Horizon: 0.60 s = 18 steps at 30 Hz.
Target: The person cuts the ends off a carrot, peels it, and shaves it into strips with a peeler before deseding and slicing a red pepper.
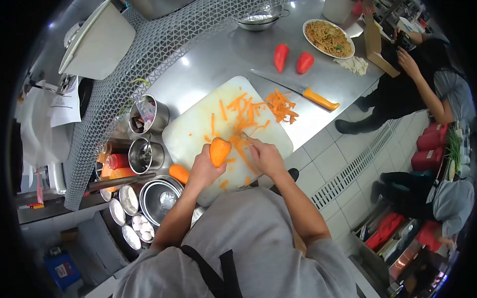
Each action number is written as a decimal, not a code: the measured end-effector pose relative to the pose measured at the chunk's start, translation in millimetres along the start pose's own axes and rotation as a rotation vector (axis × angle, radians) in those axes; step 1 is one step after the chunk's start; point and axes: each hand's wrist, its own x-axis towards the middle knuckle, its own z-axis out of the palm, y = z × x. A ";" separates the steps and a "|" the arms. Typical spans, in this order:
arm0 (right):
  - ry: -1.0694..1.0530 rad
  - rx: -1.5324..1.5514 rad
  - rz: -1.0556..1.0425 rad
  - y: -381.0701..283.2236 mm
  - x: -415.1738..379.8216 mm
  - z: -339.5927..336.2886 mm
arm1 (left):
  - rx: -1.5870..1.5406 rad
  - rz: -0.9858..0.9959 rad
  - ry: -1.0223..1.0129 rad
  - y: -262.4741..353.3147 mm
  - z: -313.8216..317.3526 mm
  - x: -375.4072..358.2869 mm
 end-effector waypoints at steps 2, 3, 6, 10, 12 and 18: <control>0.009 0.057 -0.050 -45.9 -2.0 -21.1 | -0.040 0.000 -0.014 1.8 -2.9 5.0; 0.006 0.118 -0.081 -64.2 -11.8 -23.4 | -0.080 -0.017 -0.042 -0.5 -1.8 0.2; 0.011 0.073 -0.297 -68.9 -21.4 -9.3 | -0.196 0.040 -0.064 -10.7 6.6 7.2; 0.033 -0.028 0.001 -35.1 -5.0 -16.7 | -0.138 0.014 -0.081 -9.3 4.1 5.9; 0.047 0.092 -0.173 -69.2 -15.5 -32.6 | -0.117 0.032 -0.060 -6.5 4.2 3.7; -0.017 -0.038 -0.113 -49.3 -11.7 -30.5 | 0.004 -0.026 -0.032 -0.9 7.3 0.8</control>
